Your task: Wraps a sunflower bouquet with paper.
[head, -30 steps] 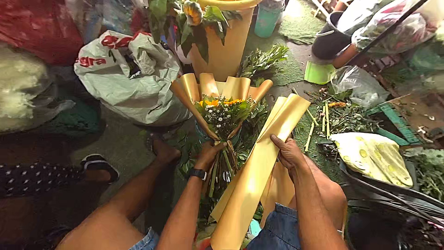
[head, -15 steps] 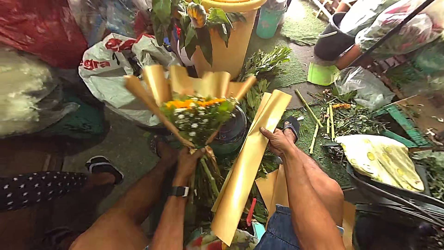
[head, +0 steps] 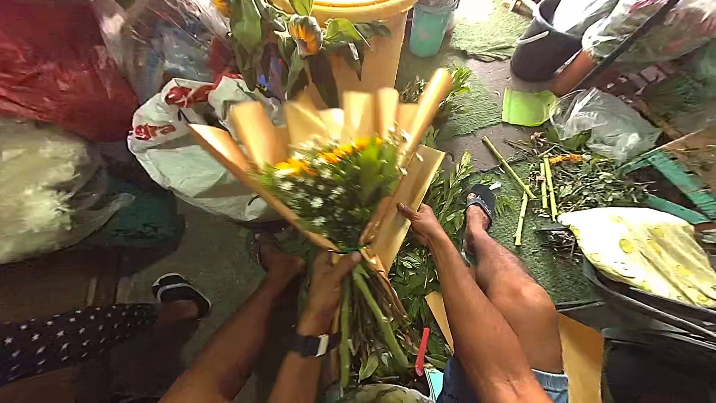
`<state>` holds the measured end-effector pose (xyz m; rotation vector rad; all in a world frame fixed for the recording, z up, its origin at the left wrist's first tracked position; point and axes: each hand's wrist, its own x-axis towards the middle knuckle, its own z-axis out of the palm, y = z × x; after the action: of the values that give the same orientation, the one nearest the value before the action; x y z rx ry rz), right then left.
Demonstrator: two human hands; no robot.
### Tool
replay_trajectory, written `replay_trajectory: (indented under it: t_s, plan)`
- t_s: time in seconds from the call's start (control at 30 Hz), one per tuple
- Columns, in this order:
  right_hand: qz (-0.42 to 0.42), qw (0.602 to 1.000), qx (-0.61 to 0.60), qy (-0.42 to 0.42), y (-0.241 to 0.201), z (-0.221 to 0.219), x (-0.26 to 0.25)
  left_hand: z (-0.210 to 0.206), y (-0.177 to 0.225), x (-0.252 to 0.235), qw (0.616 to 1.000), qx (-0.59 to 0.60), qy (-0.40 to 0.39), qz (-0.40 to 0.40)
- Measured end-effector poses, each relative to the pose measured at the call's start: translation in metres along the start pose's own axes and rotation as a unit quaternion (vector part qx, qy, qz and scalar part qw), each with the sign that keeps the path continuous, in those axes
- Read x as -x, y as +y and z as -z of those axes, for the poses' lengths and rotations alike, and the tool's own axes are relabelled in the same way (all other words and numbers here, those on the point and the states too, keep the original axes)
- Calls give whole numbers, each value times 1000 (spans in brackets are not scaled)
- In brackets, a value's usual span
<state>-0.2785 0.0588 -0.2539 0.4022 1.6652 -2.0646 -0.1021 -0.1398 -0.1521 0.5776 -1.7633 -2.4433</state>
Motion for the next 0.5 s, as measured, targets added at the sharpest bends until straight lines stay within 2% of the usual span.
replay_trajectory:
  t_s: [0.1, 0.2, 0.27, 0.37, 0.5]
  plan:
    - [6, 1000, 14, 14, 3, 3, 1, -11, -77, -20, 998, -34, 17, 58]
    - [26, 998, 60, 20, 6, 6, 5, -3, -117, -25, 984, -154, 16, 84]
    - [36, 998, 39, 20, 10, 8, 10, 1, -126, -22, 976, -201, 10, 81]
    - [28, 999, 26, 7, 13, 8, 20, 5, -129, -18, 985, -163, 0, 63]
    - [-15, 993, 113, -42, 0, 9, 33, 10, -133, -13, 992, -112, -5, 62]
